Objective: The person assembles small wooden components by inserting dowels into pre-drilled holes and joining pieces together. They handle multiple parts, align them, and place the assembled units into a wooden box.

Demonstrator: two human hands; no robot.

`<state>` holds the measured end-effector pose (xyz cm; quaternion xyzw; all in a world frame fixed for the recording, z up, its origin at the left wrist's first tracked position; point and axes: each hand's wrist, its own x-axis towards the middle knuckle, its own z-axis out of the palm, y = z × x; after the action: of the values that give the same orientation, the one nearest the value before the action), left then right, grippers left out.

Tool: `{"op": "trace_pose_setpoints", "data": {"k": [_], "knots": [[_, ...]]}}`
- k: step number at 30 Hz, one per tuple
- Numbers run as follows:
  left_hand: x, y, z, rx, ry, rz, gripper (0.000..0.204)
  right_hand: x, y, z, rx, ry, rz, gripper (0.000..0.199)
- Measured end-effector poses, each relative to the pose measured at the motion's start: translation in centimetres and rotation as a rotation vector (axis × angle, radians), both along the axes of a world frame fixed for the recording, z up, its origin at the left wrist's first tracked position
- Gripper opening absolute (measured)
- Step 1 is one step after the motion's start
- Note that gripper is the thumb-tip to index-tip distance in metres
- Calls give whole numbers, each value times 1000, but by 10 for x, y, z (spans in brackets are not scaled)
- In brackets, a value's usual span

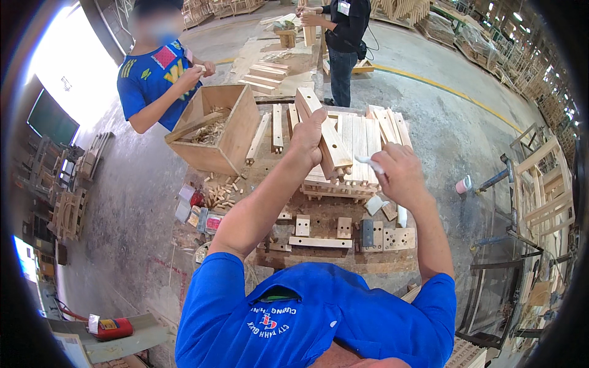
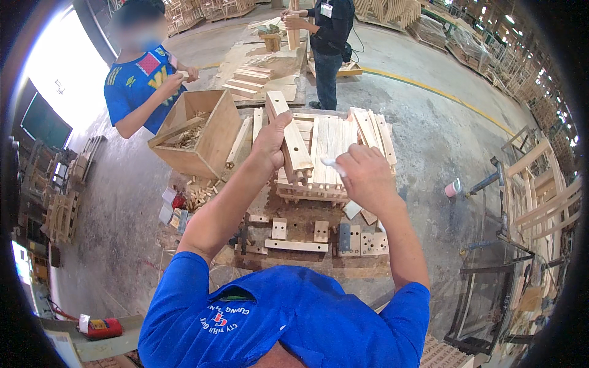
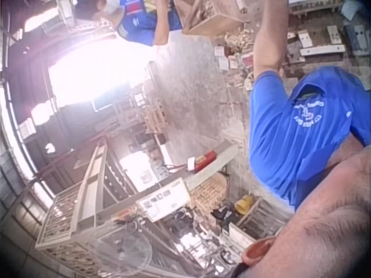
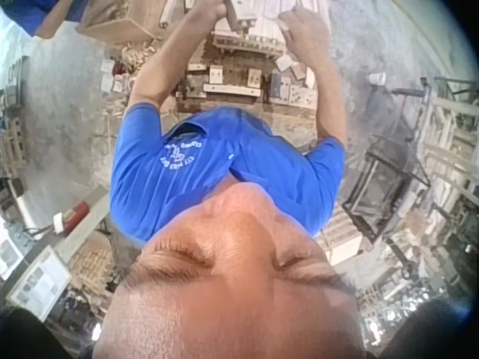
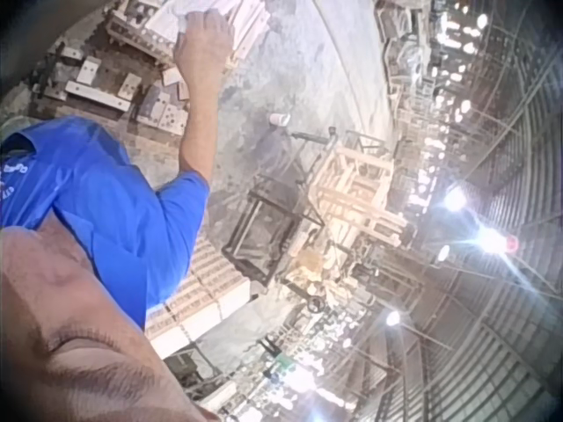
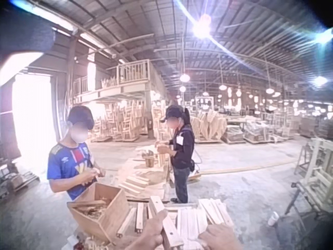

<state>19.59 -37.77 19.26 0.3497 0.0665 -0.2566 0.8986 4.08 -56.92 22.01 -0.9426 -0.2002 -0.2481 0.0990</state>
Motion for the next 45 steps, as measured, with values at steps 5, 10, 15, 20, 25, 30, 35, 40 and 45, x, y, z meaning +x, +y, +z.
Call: {"op": "trace_pose_setpoints", "data": {"k": [5, 10, 15, 20, 25, 30, 35, 40, 45], "knots": [[1, -3, 7, 54, 3, 25, 54, -11, -5, 10, 380, -14, -63, 13], [9, -5, 6, 48, 33, 8, 51, -9, 11, 34, 479, -38, 110, 12], [7, -7, 6, 14, 25, -25, 50, 0, 27, 30, 375, 52, 156, 12], [11, 0, 9, -26, 44, -61, 52, 4, 3, 8, 193, 57, -5, 13], [13, 8, 7, 17, -4, -32, 53, -8, 18, 40, 397, 97, 103, 12], [10, -1, 8, 37, -40, 45, 54, -2, 32, 44, 134, 29, 174, 17], [18, 5, 4, 38, -43, 161, 55, -1, 19, 24, 101, 11, -53, 16], [21, 10, 12, 202, -129, 382, 56, -12, 43, 10, 768, 75, -64, 13], [15, -1, 26, 146, -132, 388, 61, -3, 66, -24, 948, -32, -149, 18]]}}
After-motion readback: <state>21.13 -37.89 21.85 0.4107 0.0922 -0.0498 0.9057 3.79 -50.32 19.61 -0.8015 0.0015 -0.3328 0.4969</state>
